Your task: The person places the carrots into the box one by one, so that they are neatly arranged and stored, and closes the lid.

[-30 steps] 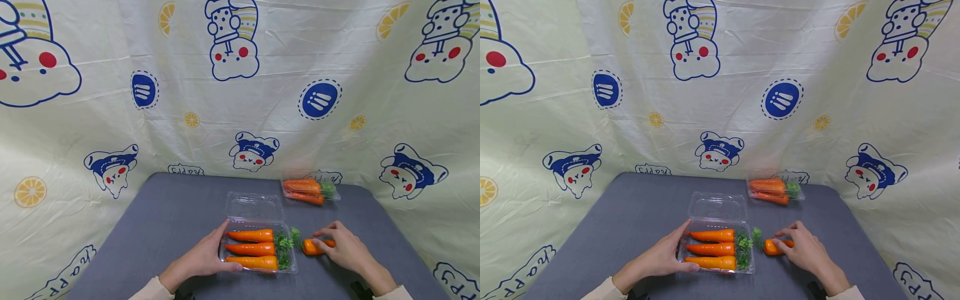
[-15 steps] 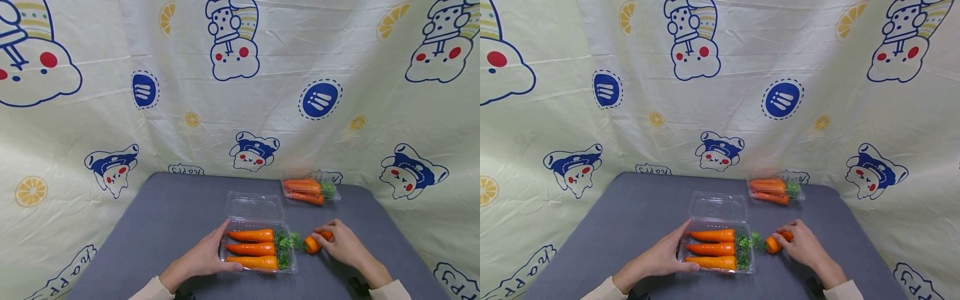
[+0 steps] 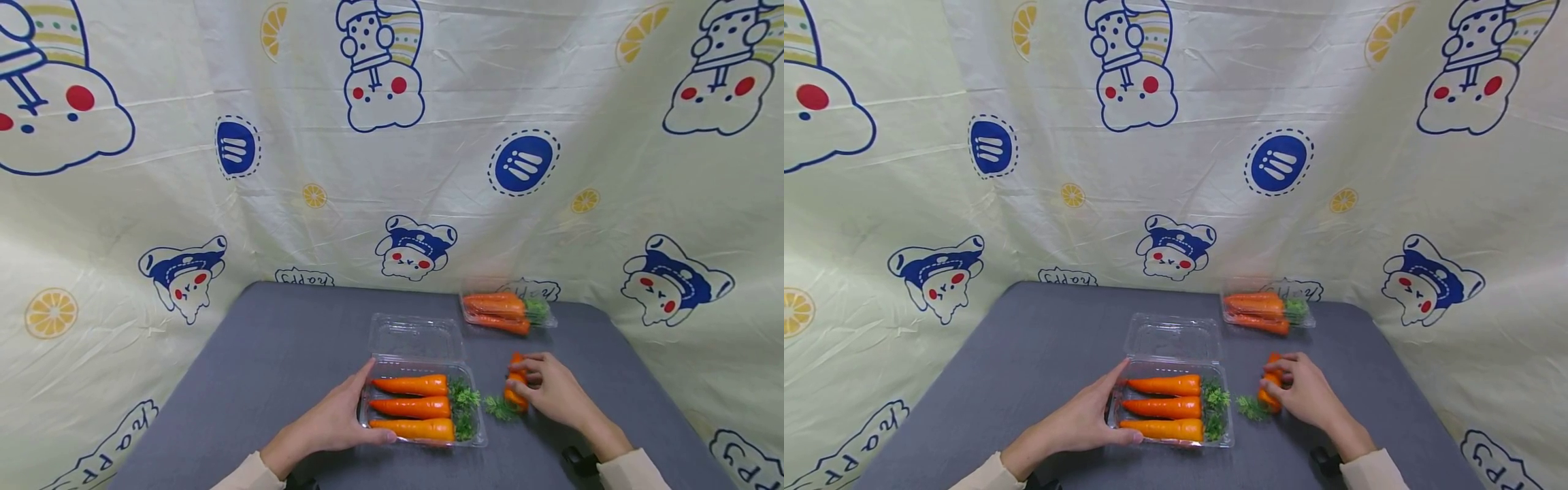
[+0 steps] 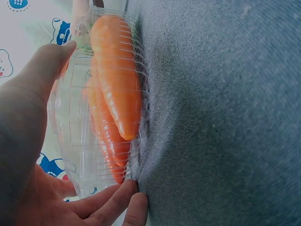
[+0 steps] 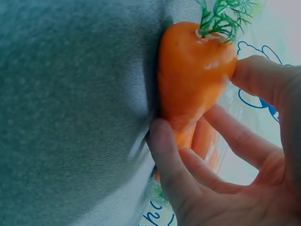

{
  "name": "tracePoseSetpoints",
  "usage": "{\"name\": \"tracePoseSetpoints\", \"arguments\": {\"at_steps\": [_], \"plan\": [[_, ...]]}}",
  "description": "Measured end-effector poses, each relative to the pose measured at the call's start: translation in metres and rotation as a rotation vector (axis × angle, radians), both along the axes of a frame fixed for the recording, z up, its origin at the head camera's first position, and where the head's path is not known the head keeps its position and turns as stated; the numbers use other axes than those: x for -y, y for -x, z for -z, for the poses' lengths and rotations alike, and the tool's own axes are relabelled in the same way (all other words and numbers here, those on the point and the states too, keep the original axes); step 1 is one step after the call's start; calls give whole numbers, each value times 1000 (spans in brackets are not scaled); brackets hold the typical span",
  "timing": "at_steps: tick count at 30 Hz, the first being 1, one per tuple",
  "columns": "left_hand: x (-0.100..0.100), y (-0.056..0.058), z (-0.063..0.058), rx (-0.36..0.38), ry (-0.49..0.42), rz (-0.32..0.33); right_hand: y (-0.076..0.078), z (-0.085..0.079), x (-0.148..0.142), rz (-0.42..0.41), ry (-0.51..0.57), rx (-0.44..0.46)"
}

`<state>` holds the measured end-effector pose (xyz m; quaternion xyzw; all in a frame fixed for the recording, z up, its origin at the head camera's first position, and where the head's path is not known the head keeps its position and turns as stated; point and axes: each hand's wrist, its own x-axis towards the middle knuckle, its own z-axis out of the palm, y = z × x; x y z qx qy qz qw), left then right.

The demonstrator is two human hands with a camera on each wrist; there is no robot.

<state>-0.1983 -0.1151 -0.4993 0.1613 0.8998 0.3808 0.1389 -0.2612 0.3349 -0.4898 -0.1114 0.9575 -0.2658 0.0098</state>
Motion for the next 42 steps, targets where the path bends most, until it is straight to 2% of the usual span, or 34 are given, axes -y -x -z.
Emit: {"name": "tracePoseSetpoints", "arguments": {"at_steps": [7, 13, 22, 37, 42], "plan": [[0, 1, 1, 0, -8, 2, 7, -3, 1, 17, -38, 97], [1, 2, 2, 7, -11, -3, 8, -6, 4, 22, -43, 164], [1, 1, 3, -15, -8, 6, 5, -10, 8, 46, -22, 186], [-1, 1, 3, 4, -11, 1, 3, -8, 9, 75, 2, 193], [0, 1, 3, 1, -10, 3, 5, -13, 8, 74, 19, 189]]}}
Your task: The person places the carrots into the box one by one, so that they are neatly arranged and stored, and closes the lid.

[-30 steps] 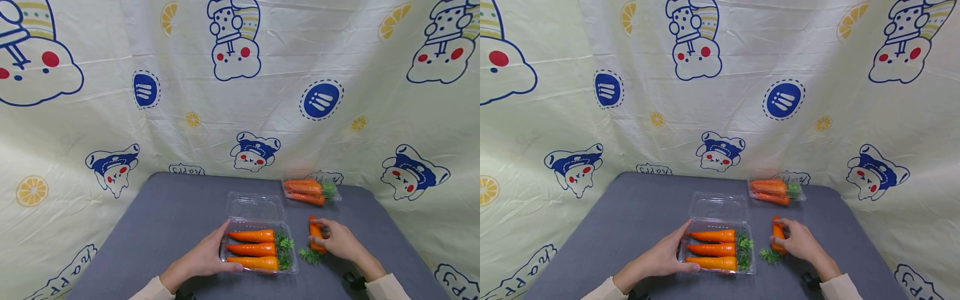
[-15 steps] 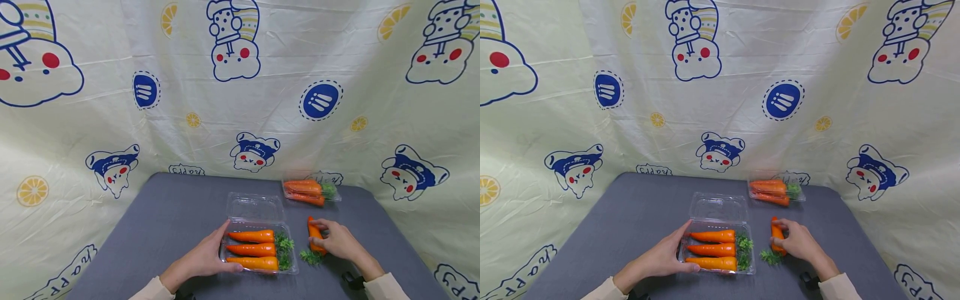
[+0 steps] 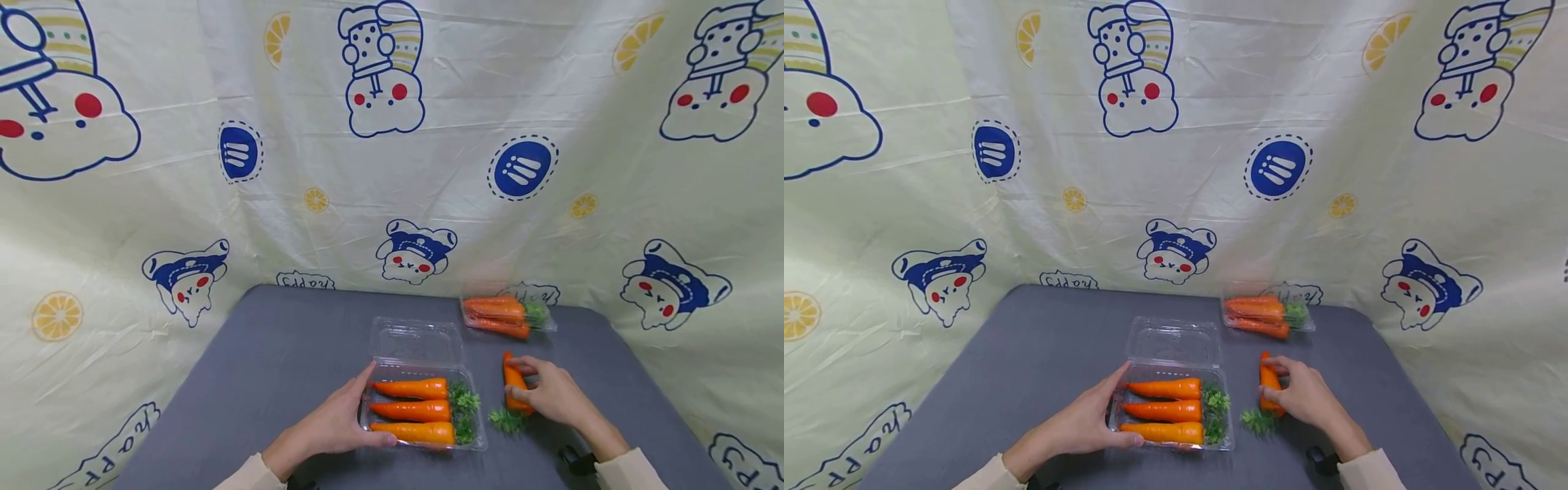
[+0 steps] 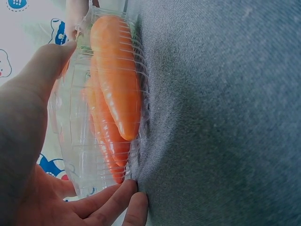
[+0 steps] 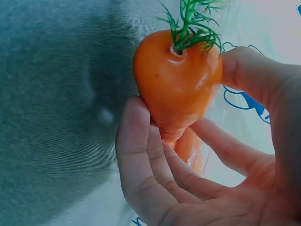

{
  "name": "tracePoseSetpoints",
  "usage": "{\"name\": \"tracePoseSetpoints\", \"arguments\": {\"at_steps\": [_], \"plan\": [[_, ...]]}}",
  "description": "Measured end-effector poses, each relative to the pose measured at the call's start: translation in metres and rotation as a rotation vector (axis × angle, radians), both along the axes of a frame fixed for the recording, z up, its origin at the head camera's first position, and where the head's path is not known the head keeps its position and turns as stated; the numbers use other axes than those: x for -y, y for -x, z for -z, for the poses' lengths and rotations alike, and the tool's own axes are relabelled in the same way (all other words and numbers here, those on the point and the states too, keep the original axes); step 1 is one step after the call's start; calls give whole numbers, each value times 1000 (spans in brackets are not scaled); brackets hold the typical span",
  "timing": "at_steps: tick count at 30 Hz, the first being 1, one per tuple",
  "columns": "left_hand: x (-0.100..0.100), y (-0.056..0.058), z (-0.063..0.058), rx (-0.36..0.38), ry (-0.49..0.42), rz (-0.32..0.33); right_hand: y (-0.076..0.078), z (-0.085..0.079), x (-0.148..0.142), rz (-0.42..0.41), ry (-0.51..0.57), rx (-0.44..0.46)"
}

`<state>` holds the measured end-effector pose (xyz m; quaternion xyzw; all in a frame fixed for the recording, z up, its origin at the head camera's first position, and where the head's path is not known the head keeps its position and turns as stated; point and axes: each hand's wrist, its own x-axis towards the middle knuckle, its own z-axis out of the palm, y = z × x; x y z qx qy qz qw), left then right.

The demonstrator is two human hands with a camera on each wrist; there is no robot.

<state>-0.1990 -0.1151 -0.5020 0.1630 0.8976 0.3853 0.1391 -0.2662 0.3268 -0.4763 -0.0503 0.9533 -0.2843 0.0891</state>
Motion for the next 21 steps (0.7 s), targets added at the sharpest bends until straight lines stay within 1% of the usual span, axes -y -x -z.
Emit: {"name": "tracePoseSetpoints", "arguments": {"at_steps": [7, 13, 21], "plan": [[0, 1, -1, -11, -1, 3, -3, -14, 2, 0, 43, -20], [-1, 2, 0, -9, 0, -2, -10, -25, 10, -1, 88, -54], [0, 1, -1, -9, 0, 3, -18, -42, 20, -41, 69, -143]]}}
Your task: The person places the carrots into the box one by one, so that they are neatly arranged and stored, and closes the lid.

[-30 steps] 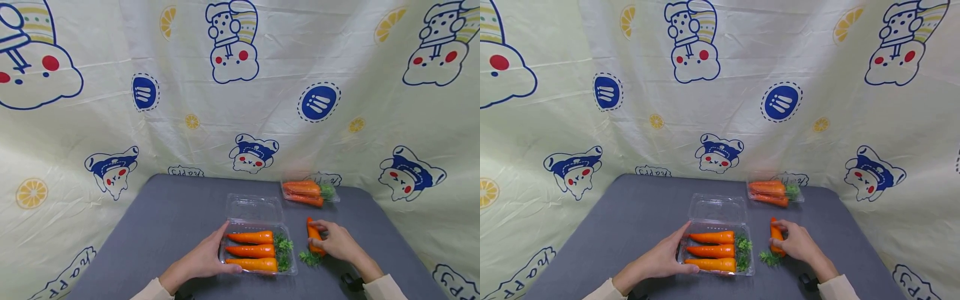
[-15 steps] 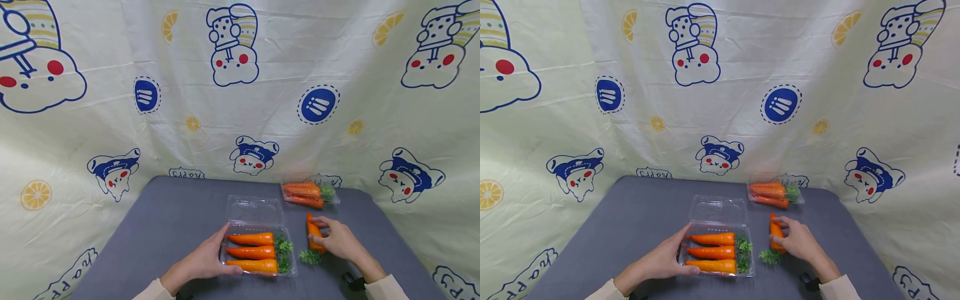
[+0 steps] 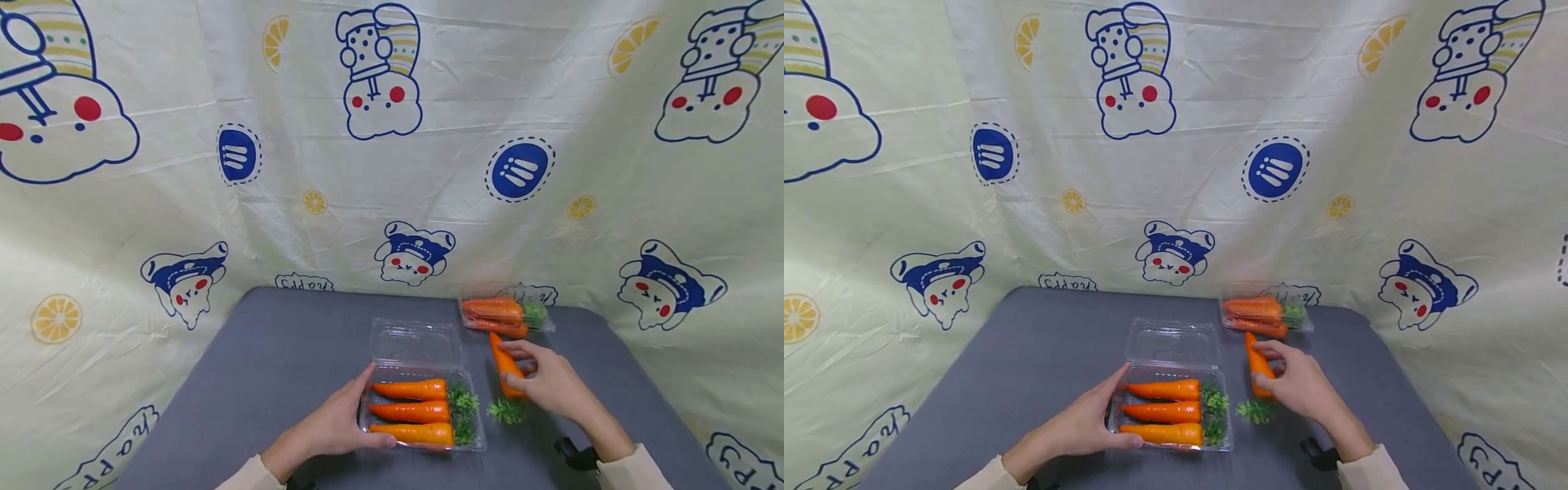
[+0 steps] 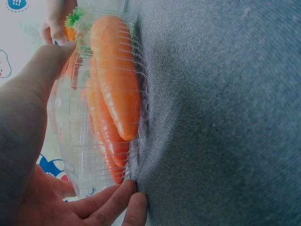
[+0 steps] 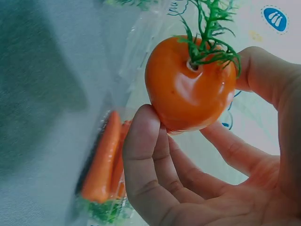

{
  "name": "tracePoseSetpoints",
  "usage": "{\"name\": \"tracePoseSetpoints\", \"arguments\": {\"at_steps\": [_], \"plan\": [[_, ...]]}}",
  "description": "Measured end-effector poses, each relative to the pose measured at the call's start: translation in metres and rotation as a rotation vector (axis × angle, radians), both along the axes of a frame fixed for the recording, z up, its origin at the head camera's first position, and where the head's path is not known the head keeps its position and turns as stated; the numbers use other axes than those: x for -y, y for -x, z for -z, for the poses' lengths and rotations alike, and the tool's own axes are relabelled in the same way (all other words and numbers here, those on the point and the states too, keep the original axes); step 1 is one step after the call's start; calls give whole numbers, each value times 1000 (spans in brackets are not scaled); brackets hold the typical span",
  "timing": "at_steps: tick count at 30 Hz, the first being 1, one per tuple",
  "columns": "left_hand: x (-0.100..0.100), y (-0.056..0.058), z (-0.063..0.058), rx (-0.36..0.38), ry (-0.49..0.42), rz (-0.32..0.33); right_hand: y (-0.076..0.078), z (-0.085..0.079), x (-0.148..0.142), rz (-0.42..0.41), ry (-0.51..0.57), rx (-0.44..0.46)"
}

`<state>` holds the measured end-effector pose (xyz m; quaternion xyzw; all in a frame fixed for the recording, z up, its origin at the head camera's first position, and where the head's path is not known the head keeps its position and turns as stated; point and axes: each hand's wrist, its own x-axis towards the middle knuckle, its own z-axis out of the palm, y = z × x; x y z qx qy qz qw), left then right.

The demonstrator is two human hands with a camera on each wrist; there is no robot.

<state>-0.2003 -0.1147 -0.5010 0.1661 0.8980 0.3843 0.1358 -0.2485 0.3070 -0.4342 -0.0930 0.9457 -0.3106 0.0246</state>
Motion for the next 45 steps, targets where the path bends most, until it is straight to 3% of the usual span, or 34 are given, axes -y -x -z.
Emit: {"name": "tracePoseSetpoints", "arguments": {"at_steps": [24, 45], "plan": [[1, -1, 1, -6, 0, 1, -19, -26, 47, -136, 34, -134], [3, 0, 2, -17, -15, 21, -20, -13, 91, -195, 112, -140]]}}
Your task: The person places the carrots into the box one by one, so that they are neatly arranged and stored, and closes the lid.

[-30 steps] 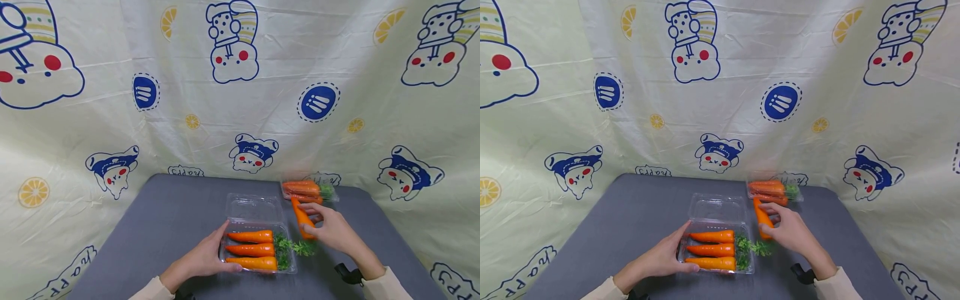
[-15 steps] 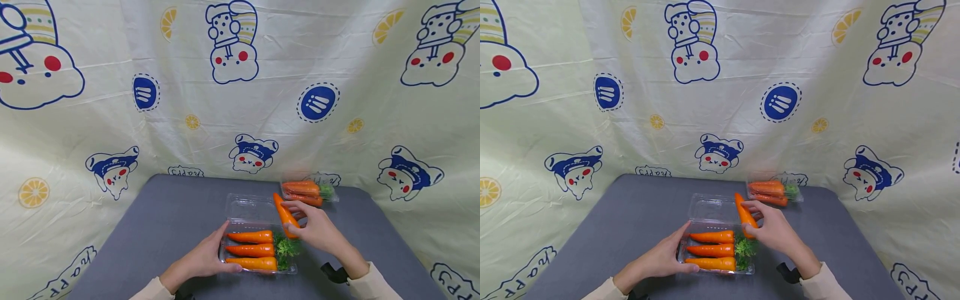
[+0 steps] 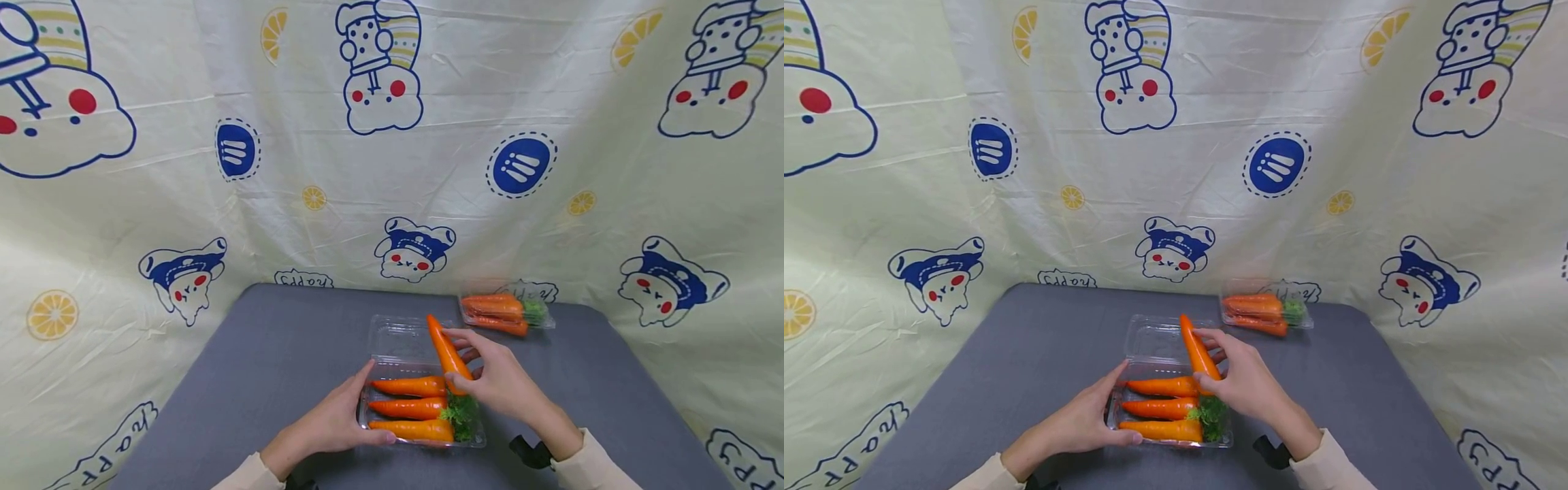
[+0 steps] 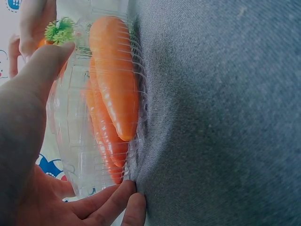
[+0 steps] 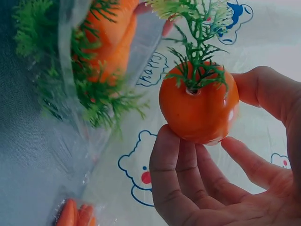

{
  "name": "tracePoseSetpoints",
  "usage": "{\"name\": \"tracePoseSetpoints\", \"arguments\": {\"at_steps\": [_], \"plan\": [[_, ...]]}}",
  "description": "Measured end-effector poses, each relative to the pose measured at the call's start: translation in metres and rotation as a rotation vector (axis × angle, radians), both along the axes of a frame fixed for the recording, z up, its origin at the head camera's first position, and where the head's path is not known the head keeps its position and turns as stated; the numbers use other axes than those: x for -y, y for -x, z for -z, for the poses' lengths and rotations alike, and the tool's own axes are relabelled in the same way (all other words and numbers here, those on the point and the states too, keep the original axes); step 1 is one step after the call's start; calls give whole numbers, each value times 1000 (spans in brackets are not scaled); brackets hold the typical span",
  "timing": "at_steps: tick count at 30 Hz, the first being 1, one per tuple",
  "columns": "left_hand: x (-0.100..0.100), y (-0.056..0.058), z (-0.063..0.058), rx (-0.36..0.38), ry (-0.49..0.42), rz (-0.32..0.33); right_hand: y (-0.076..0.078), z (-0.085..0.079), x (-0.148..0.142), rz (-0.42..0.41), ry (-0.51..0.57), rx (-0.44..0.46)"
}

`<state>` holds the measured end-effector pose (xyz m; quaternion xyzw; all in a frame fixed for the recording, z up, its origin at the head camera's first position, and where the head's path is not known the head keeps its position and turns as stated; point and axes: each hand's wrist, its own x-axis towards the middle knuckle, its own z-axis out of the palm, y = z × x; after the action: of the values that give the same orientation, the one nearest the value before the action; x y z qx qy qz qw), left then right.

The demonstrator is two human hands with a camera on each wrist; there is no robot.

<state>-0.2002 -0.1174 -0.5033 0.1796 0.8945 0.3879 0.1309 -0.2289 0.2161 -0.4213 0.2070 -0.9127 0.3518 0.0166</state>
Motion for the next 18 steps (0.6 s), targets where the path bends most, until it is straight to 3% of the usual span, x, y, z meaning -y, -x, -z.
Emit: {"name": "tracePoseSetpoints", "arguments": {"at_steps": [18], "plan": [[-1, -2, -2, -2, 13, -8, -1, 16, 6, -146, -62, -61]]}}
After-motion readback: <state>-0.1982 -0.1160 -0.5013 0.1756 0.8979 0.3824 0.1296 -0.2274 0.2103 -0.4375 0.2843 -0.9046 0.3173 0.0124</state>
